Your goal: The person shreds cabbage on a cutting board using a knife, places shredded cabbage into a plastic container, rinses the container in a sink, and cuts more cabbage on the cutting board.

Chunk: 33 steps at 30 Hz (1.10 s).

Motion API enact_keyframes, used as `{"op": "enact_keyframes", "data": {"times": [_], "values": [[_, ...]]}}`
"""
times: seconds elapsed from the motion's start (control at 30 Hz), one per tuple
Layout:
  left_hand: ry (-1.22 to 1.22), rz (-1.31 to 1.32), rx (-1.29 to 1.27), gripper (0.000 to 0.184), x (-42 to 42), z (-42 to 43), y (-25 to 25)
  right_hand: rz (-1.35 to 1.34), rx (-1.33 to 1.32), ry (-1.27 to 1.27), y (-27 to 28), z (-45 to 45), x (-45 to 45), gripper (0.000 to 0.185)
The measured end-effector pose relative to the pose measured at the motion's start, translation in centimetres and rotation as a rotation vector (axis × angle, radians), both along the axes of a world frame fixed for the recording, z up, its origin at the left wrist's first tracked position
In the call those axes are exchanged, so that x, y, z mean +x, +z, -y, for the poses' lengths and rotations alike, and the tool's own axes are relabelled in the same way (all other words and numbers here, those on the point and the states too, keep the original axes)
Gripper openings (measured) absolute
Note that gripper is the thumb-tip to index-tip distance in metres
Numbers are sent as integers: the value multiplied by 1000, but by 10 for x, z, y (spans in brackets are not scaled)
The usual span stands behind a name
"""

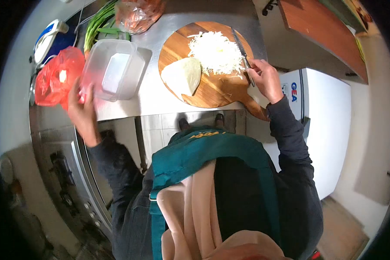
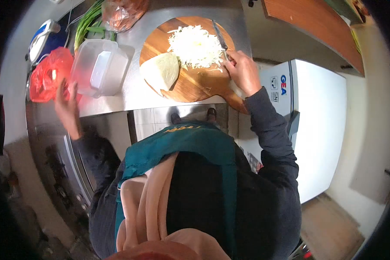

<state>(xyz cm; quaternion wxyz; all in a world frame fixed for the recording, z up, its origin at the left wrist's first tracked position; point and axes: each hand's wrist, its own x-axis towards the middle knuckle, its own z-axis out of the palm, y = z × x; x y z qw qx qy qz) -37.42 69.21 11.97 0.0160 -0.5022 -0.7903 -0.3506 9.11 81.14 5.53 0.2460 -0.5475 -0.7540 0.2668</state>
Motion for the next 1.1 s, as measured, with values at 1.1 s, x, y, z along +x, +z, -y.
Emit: {"op": "enact_keyframes", "data": {"times": [1.1], "values": [[-319,-219,58,68,147,-118,-72,-585,-281,92,-41,-21,38,30]]}}
